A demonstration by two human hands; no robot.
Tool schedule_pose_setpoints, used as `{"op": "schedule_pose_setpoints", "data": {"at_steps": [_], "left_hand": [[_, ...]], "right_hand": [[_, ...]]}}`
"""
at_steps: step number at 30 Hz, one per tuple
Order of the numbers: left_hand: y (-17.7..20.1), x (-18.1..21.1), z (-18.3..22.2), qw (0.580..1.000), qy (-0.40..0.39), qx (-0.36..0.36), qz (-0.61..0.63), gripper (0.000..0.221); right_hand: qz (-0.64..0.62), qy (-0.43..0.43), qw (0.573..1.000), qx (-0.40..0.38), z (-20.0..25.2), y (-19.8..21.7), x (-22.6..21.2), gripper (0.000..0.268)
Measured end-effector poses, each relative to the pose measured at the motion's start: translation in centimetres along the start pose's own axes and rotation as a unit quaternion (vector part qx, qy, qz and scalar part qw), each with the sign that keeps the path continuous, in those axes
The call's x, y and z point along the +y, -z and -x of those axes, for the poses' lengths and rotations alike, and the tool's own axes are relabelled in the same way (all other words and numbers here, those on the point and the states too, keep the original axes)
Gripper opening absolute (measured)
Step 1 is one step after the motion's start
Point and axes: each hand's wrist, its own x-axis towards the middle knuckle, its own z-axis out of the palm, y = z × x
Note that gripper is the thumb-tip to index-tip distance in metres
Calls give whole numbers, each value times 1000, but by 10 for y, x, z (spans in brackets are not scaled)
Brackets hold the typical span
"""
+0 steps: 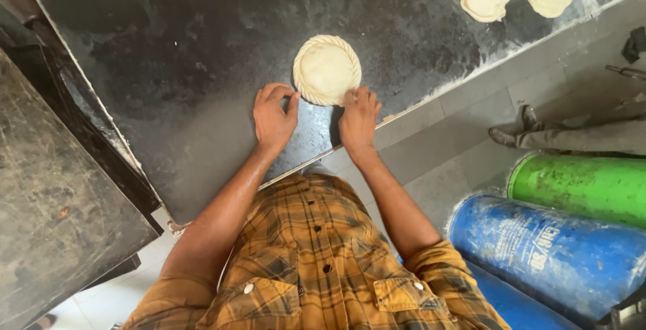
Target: The person shapes rounds of dough by hand on a flat work surface, pinches the edges of several dough pieces to create a decorative pattern, and moves a large metal tray containing shaped dough.
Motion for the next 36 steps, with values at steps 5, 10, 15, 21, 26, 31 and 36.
{"op": "schedule_pose_setpoints", "data": {"at_steps": [5, 10, 15, 21, 26, 31, 36], "left_hand": [[-1, 1, -3, 1000, 7, -3, 4, 10], [-1, -3, -1, 1000, -8, -8, 3, 10], [0, -1, -1, 1000, -7, -9, 6, 10], [-1, -2, -3, 1000, -12, -8, 1, 10], [2, 0, -1, 1000, 2, -26, 15, 9], [3, 1, -2, 1000, -11, -25, 12, 9], [2, -1, -2, 1000, -11, -23, 6, 9]], "right_hand": [[-282, -182, 941, 41, 1, 1, 44, 14], [-219, -223, 950, 26, 5, -34, 45, 20], [-12, -71, 996, 44, 5, -13, 0, 15], [-14, -56, 998, 29, 14, -6, -4, 26], [-206, -229, 951, 1, 16, -17, 37, 28], [-208, -253, 945, 11, 5, -22, 19, 16], [84, -41, 995, -21, 10, -12, -25, 17]]}}
